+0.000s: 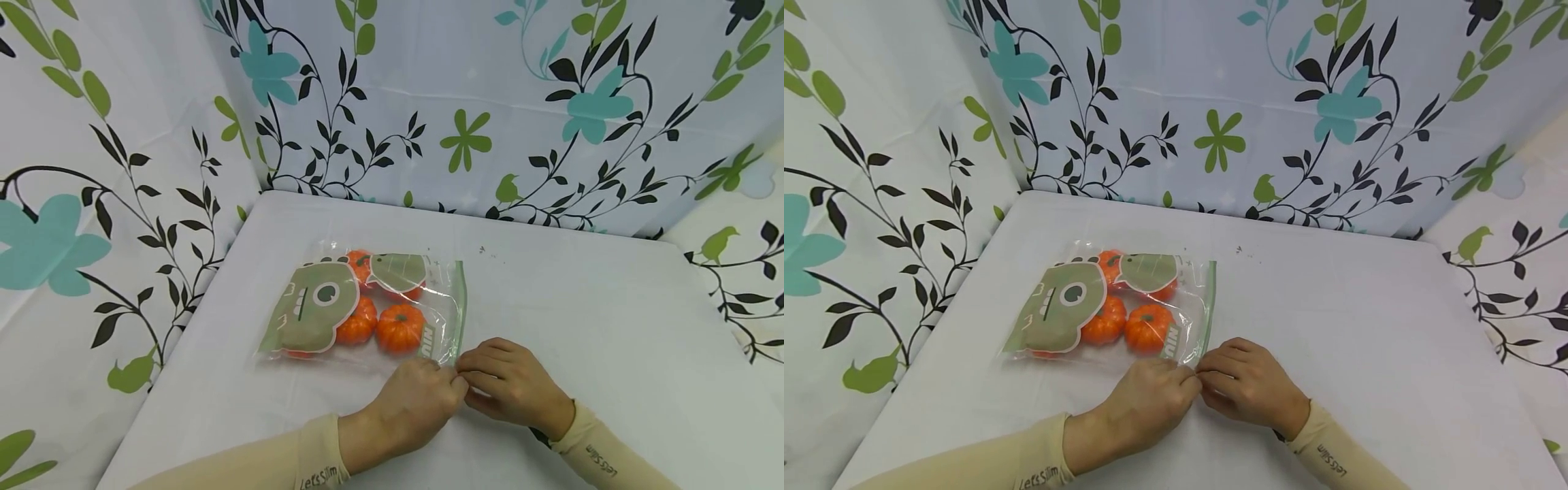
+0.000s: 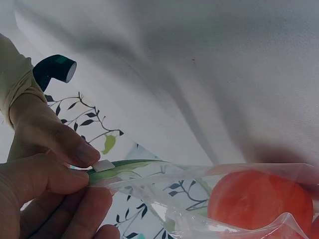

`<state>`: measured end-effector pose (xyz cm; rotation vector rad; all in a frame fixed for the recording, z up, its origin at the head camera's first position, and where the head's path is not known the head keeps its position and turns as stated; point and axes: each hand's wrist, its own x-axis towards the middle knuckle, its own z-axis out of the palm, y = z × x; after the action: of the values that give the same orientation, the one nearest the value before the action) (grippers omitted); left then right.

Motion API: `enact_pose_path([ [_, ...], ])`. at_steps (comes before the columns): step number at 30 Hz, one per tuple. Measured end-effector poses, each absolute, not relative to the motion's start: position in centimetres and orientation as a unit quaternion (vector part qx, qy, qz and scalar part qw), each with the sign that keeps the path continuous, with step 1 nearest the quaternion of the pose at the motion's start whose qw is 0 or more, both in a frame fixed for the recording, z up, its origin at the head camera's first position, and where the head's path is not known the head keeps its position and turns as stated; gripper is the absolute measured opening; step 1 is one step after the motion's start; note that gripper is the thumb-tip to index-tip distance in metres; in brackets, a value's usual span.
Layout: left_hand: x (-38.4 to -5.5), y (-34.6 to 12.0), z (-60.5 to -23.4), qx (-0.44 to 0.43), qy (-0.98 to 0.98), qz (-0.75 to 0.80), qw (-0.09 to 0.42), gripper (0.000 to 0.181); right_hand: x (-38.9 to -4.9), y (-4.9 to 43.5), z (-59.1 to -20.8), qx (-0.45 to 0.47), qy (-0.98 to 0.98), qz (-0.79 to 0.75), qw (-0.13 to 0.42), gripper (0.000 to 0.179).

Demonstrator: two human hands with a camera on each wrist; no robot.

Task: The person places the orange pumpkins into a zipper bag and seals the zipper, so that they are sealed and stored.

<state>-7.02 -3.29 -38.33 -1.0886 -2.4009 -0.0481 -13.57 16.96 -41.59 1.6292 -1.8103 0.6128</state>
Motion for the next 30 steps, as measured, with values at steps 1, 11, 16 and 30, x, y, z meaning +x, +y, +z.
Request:
enact_pose_path([
  [1, -7.0, -3.3, -38.3, -0.398, -0.882, -0.023, 0.250, 0.011, -13.6, 17.0, -41.6, 0.615, -0.687, 0.232, 0.311, 0.022],
  [11, -7.1, -3.3, -38.2, -0.393, -0.884, -0.057, 0.247, 0.010, -13.7, 17.0, -42.1, 0.603, -0.700, 0.231, 0.305, 0.023],
  [16, -7.1, -3.4, -38.2, -0.391, -0.883, -0.072, 0.249, 0.013, -13.8, 17.0, -42.3, 0.599, -0.707, 0.224, 0.301, 0.024],
  [30, -7.1, -3.4, -37.9, -0.395, -0.872, -0.097, 0.272, 0.014, -14.8, 16.8, -42.3, 0.587, -0.733, 0.210, 0.274, 0.026],
])
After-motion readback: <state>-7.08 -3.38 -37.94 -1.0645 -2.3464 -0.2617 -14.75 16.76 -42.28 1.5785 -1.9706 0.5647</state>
